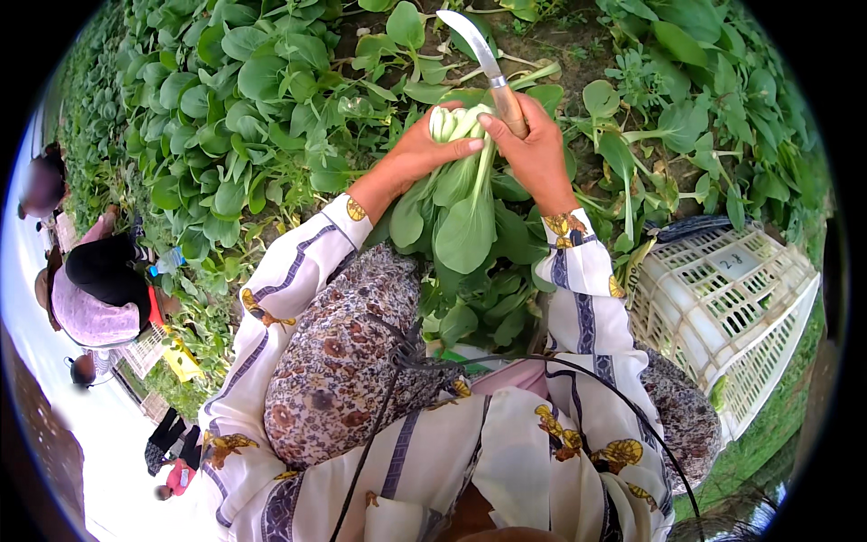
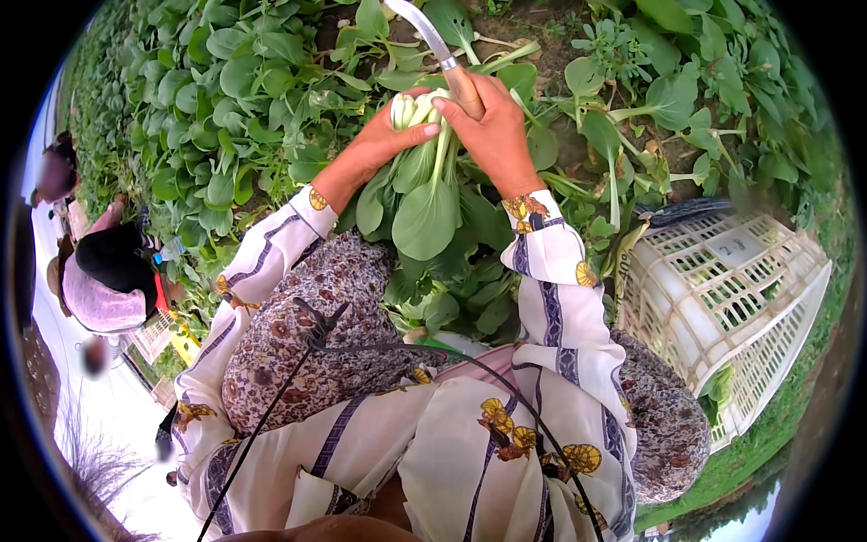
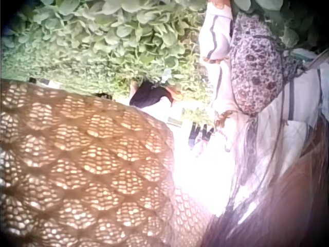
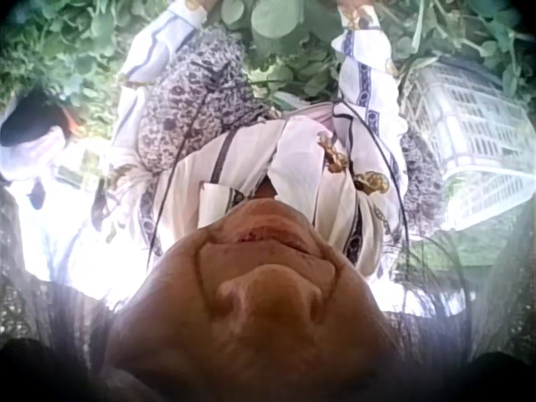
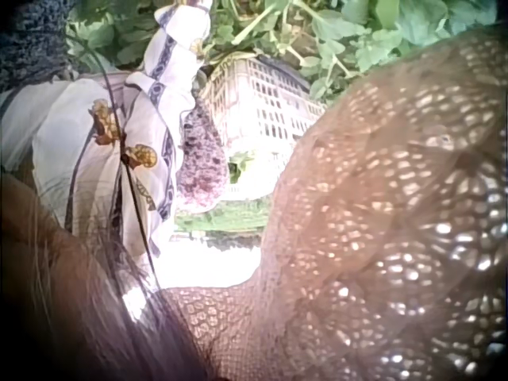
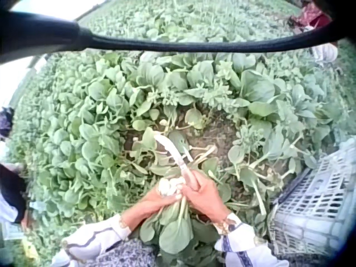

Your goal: The person harvests leafy green vegetables in a field using a small knife to cut the stems near the base. They gather the cut vegetables into bunches and place them into a white plastic basket beside them.

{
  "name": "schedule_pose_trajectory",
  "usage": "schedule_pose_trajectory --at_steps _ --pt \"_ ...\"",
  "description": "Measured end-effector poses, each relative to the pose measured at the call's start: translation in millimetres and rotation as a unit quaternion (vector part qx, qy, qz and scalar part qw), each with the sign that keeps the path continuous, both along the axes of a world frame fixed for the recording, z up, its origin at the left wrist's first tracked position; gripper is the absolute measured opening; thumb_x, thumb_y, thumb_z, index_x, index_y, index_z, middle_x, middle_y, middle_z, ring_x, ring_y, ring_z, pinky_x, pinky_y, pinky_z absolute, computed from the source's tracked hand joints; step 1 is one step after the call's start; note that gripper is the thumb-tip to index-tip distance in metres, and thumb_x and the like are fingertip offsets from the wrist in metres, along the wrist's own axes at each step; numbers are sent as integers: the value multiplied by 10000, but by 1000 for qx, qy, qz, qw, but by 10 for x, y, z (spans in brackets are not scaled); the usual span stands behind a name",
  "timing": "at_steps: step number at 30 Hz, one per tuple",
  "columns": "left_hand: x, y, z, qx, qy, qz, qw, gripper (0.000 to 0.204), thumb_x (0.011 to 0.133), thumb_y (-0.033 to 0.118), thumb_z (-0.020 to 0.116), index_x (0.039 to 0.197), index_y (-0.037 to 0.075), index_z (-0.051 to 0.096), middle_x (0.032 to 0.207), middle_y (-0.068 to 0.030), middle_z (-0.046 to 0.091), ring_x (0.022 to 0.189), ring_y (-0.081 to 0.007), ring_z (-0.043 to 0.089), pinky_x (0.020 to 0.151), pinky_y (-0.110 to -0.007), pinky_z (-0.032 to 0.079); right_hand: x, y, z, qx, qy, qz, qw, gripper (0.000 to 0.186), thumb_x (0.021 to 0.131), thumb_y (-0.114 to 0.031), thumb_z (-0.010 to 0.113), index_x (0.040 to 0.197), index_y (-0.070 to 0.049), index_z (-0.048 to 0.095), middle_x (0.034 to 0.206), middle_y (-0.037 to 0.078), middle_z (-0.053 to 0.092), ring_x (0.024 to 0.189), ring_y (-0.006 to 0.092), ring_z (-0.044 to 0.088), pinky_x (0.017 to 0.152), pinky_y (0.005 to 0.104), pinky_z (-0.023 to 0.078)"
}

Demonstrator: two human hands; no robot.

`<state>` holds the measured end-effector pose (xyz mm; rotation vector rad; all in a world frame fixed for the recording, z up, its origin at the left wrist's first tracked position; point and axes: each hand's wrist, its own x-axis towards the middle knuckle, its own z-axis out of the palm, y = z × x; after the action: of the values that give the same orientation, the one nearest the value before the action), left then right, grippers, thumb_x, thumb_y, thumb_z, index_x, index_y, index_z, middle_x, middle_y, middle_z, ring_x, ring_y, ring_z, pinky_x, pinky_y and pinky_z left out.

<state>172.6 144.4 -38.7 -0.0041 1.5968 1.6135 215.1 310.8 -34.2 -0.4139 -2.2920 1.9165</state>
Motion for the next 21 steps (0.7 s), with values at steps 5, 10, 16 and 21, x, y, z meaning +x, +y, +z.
schedule_pose_trajectory --at_steps 5,10,16,21 --pt "-5 2 -7 -29 87 -9 996 921 658 311 815 1310 -65 285 1151 -128 525 1057 -174 522 905 -292 423 20 123 156 30 -62 90 994 372 746 -265 721 1001 -23 601 702 49 591 613 145 537 576 303 442" --pt "-13 53 295 -5 116 -35 993 856 692 295 793 1310 -43 305 1145 -103 542 1040 -159 536 882 -283 443 24 243 558 80 -91 138 983 364 757 -315 695 950 -20 604 641 49 533 570 134 500 519 307 398" --pt "-81 131 1001 30 169 -64 983 727 751 273 734 1327 38 358 1187 -65 516 1076 -133 505 927 -281 407 28 336 1266 98 -17 130 987 375 741 -331 681 921 -10 609 621 43 541 511 120 519 471 296 415" --pt "-20 196 1675 23 253 -115 960 755 726 284 749 1319 26 359 1177 -74 524 1072 -146 512 930 -288 406 228 444 2039 116 1 171 978 330 806 -257 654 997 3 586 624 -13 519 444 50 447 400 215 340"
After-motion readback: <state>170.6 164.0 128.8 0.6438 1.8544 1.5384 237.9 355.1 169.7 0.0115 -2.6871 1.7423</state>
